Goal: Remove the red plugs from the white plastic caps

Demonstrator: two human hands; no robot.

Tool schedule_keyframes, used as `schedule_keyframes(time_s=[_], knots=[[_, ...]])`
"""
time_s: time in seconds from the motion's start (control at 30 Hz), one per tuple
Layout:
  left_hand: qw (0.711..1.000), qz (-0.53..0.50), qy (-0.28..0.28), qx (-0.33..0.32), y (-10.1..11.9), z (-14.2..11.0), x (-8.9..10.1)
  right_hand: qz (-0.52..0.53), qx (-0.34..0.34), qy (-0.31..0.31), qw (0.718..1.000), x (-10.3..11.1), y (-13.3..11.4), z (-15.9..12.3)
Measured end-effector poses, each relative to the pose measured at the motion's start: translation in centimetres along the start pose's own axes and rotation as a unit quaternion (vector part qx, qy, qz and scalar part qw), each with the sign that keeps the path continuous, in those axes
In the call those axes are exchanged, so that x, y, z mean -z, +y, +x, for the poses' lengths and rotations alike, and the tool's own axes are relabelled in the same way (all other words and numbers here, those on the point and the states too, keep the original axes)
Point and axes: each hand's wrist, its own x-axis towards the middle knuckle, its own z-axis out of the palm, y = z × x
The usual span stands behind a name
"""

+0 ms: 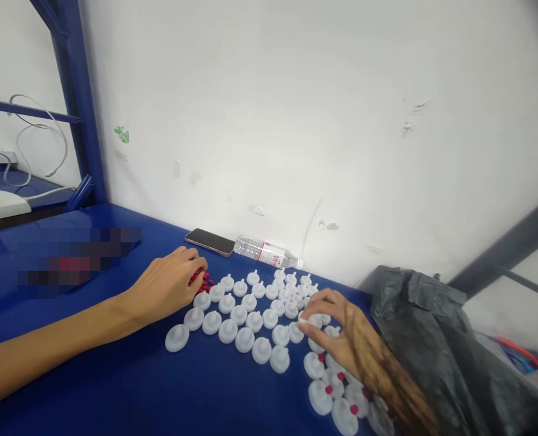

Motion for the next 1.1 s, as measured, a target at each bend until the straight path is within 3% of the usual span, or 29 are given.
schedule_keyframes(time_s=[0.33,0.6,0.87,1.1], knots=[[1.000,0.016,-0.014,-0.016,-0.7,-0.1,-0.5,0.008,-0.031,-0.113,0.993,1.9,-3.9,-0.7],[0.999,0.014,-0.032,-0.004,-0.7,0.0,-0.5,0.007,-0.113,-0.125,0.986,2.3,-2.2,-0.7],[0.998,0.034,-0.045,-0.010,-0.7,-0.2,-0.8,0.026,-0.192,-0.214,0.957,3.4,-1.8,-0.9],[0.999,0.026,-0.043,-0.010,-0.6,-0.2,-0.9,0.015,-0.184,-0.238,0.954,2.8,-2.6,-0.6]])
